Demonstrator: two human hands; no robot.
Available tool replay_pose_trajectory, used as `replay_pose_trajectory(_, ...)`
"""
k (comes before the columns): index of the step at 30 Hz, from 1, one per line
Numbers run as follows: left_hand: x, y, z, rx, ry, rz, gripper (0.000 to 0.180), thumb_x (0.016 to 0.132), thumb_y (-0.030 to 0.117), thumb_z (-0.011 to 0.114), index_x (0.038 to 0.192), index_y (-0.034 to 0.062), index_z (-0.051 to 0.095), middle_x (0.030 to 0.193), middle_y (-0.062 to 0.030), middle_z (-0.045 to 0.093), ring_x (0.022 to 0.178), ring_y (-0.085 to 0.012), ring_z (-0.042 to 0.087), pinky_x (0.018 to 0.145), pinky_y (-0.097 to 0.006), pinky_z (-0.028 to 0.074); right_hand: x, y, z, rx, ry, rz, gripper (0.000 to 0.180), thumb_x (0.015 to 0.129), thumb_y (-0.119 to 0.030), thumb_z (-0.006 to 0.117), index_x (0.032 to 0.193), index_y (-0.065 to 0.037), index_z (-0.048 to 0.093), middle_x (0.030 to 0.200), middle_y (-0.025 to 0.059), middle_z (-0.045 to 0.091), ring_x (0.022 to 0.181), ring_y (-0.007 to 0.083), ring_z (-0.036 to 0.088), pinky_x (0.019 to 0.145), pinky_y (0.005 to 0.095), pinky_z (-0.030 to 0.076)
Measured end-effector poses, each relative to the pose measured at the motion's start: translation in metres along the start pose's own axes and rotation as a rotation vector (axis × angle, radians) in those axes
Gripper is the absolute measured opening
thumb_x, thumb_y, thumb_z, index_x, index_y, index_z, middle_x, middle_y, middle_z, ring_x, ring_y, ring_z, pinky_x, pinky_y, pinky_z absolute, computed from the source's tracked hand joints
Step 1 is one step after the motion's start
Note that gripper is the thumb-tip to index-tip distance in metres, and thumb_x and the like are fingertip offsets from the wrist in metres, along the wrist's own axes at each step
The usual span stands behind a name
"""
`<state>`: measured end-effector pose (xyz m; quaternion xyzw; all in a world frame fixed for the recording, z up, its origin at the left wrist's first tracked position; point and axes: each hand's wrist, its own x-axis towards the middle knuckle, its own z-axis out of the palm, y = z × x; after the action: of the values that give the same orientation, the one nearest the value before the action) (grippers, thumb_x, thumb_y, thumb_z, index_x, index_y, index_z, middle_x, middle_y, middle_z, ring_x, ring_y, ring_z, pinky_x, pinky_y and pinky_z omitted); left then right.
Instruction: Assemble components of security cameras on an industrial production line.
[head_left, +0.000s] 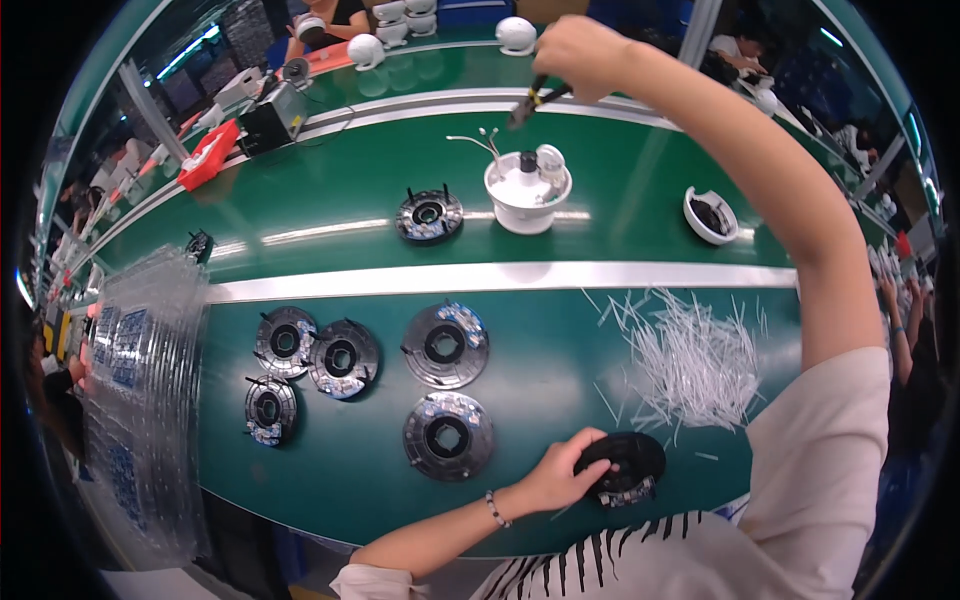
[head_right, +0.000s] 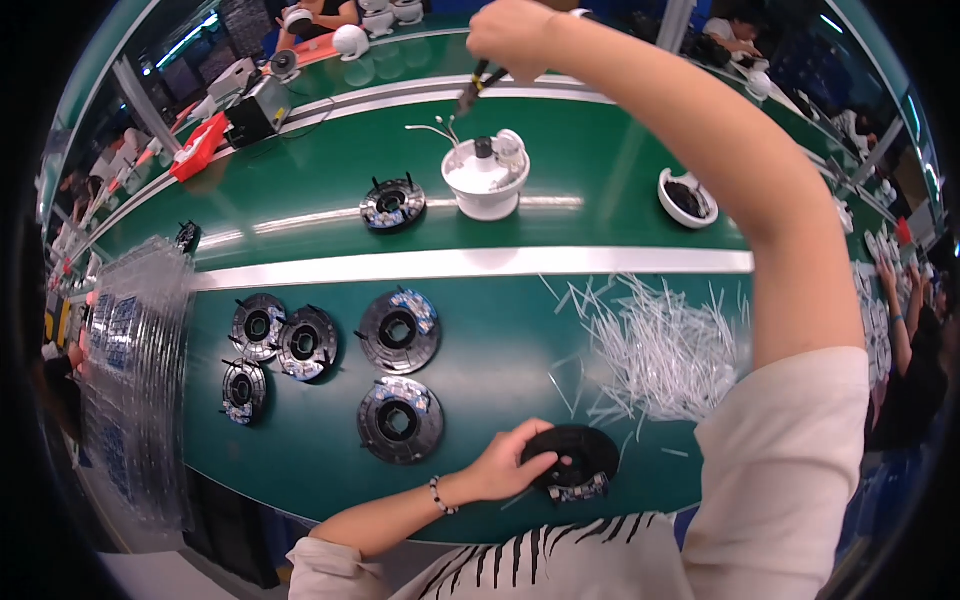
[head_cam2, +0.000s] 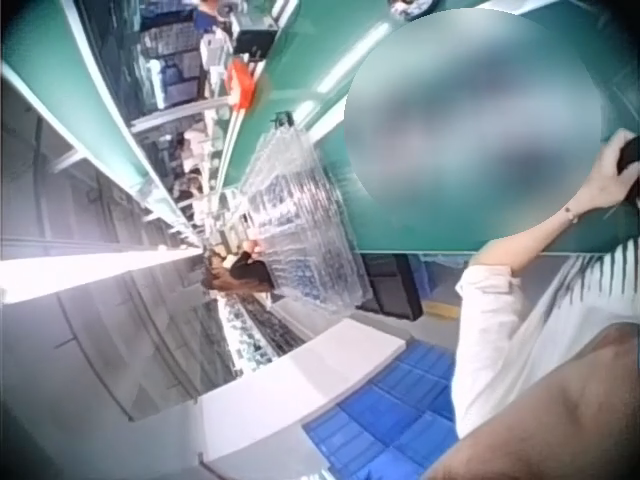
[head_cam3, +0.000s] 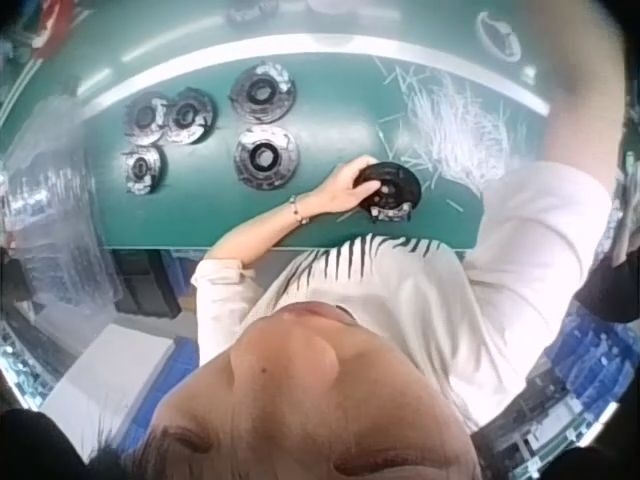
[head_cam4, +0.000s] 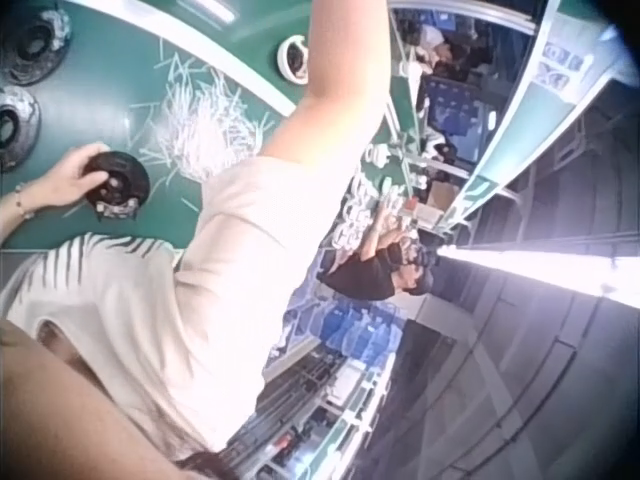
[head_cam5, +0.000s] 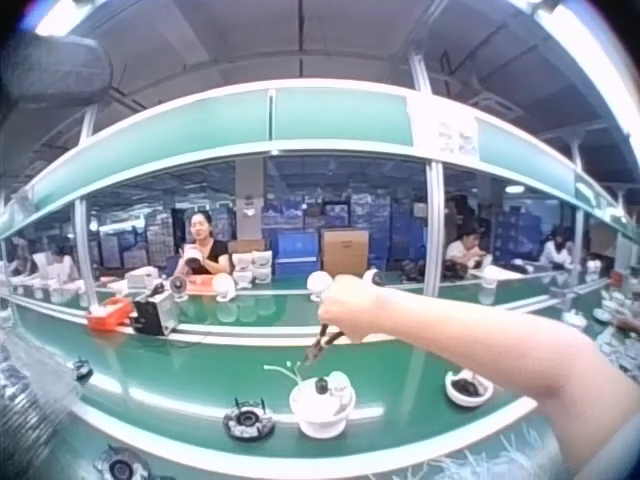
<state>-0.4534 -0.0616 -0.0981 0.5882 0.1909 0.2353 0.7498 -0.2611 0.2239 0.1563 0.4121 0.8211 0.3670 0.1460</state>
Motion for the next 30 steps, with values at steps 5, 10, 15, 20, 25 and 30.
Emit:
replay_pose_trajectory(5, -0.004, 0.006, -0.004, -0.230, -0.036, -0.033, 0.023, 0.081, -0.001, 0.051, 0.104, 0.0001, 0.045, 0.091, -0.0075, 0.060, 0.084, -0.0127, 0.058, 0.077, -0.026, 0.046, -0.132, -0.067, -0.032, 0.545, 0.162, 0.209, 0.045, 0.052, -0.017, 0.073, 0.094, -0.008, 0.058, 0.085, 0.0101, 0.057, 0.083, 0.0291, 0.053, 0.073, 0.0379, 0.043)
replay_pose_trajectory(10, 0.001, 0.026, -0.032, -0.748, -0.072, -0.417, 0.039, 0.075, 0.004, 0.054, 0.112, -0.0009, 0.044, 0.096, -0.0145, 0.057, 0.072, -0.0234, 0.060, 0.067, -0.030, 0.049, -0.276, -0.220, -0.023, 0.996, 0.184, 0.626, 0.051, 0.055, -0.027, 0.076, 0.096, -0.005, 0.057, 0.089, 0.0100, 0.058, 0.080, 0.0276, 0.054, 0.073, 0.0375, 0.042)
replay_pose_trajectory(15, -0.015, 0.014, -0.053, -1.266, -0.016, -0.247, 0.039, 0.079, 0.016, 0.045, 0.116, 0.0062, 0.041, 0.103, -0.0144, 0.048, 0.072, -0.0243, 0.051, 0.043, -0.029, 0.042, -0.321, -0.299, -0.040, 1.166, 0.232, 0.805, 0.053, 0.056, -0.031, 0.073, 0.100, -0.007, 0.055, 0.093, 0.0072, 0.057, 0.085, 0.0248, 0.053, 0.077, 0.0356, 0.040)
replay_pose_trajectory(20, 0.007, 0.033, -0.026, -0.938, 0.109, -0.249, 0.028, 0.090, 0.024, 0.038, 0.105, 0.0046, 0.052, 0.095, -0.0103, 0.059, 0.082, -0.0210, 0.060, 0.057, -0.032, 0.052, -0.319, -0.338, -0.031, 1.177, 0.218, 0.677, 0.057, 0.054, -0.031, 0.074, 0.100, -0.004, 0.054, 0.097, 0.0072, 0.051, 0.091, 0.0228, 0.045, 0.081, 0.0348, 0.034)
replay_pose_trajectory(25, 0.026, 0.034, -0.005, -0.816, 0.290, -0.136, 0.037, 0.087, 0.011, 0.038, 0.123, 0.0028, 0.038, 0.116, -0.0106, 0.050, 0.104, -0.0234, 0.050, 0.090, -0.034, 0.041, -0.323, -0.318, -0.027, 1.149, 0.471, 0.659, 0.048, 0.059, -0.036, 0.070, 0.093, -0.004, 0.058, 0.101, 0.0095, 0.053, 0.098, 0.0272, 0.046, 0.089, 0.0480, 0.029)
replay_pose_trajectory(30, 0.024, 0.029, -0.014, -0.804, 0.386, -0.004, 0.039, 0.086, 0.004, 0.037, 0.126, 0.0021, 0.034, 0.121, -0.0132, 0.046, 0.107, -0.0239, 0.048, 0.092, -0.035, 0.040, -0.402, -0.154, 0.057, 0.449, 0.711, 1.113, 0.023, 0.061, -0.014, 0.066, 0.082, -0.007, 0.060, 0.083, 0.0089, 0.059, 0.084, 0.0275, 0.054, 0.083, 0.0408, 0.037)
